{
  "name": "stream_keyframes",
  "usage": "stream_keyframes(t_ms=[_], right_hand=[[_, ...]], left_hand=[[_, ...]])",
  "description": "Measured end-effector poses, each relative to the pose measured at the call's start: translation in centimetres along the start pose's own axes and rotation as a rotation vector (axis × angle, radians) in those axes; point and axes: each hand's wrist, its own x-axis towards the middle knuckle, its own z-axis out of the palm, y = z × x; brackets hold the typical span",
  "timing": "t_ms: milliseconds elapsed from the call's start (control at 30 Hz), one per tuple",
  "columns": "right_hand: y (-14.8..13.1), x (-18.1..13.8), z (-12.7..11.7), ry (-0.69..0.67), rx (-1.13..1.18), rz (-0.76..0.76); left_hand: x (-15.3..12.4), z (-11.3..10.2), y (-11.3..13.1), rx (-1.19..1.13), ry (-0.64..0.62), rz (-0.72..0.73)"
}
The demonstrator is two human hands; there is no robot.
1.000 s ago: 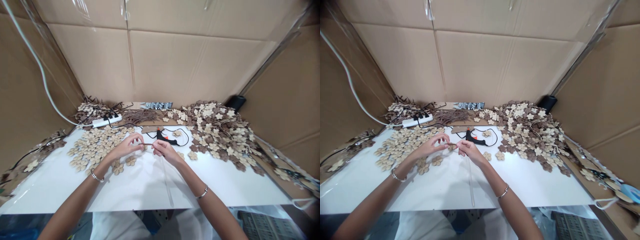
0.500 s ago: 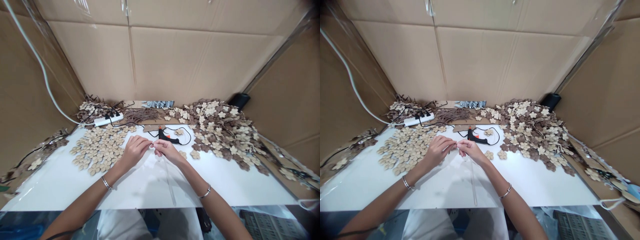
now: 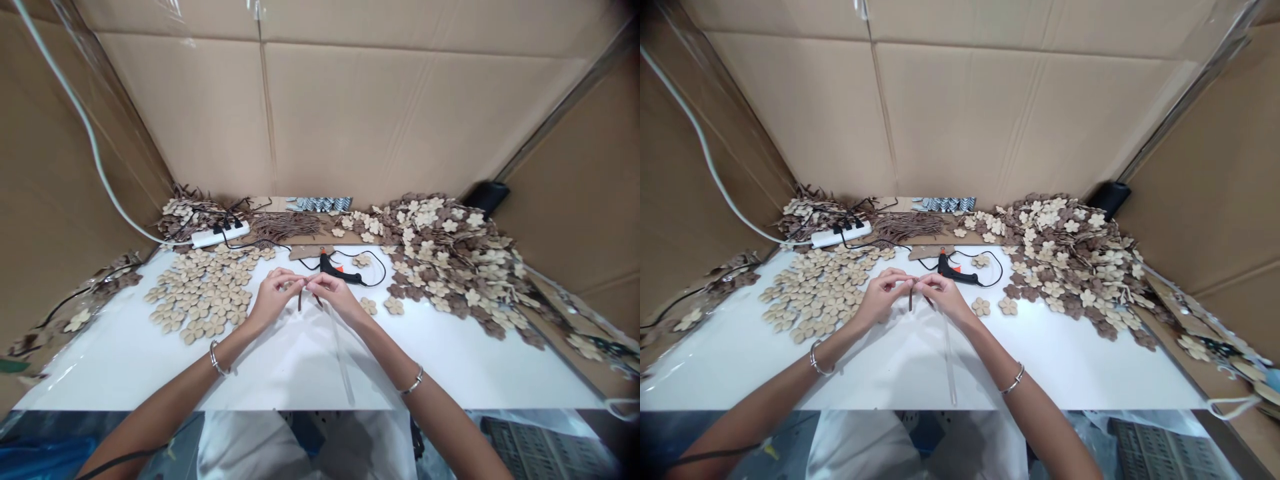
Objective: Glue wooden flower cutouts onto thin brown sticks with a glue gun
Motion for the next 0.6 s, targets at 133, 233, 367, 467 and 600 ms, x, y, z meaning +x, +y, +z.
stream_keyframes(t_ms=[133,233,367,467,600], right_hand=[[0.4,-0.1,0.2,-0.012,0.06,0.059],[0.6,-0.1,0.2,-0.02,0.099,0.06],[0.6,-0.1,0.2,-0.026,0.117,0.031],[0.5,-0.1,0.3,-0.014,0.092,0.029],[0.5,-0.1,0.4,-0.005,0.022,0.049]], left_hand=[[0.0,0.2,-0.1,-0.195,-0.058,-0.151],[-0.1,0.2,0.2,-0.269,-0.086,-0.205],[-0.1,0.1,0.8,-0.321,-0.095,-0.241],[0.1,-0.4,1.1,-0.3,-0.094,-0.254],[0.4,-0.9,1.3,-0.126,-0.109,-0.221]])
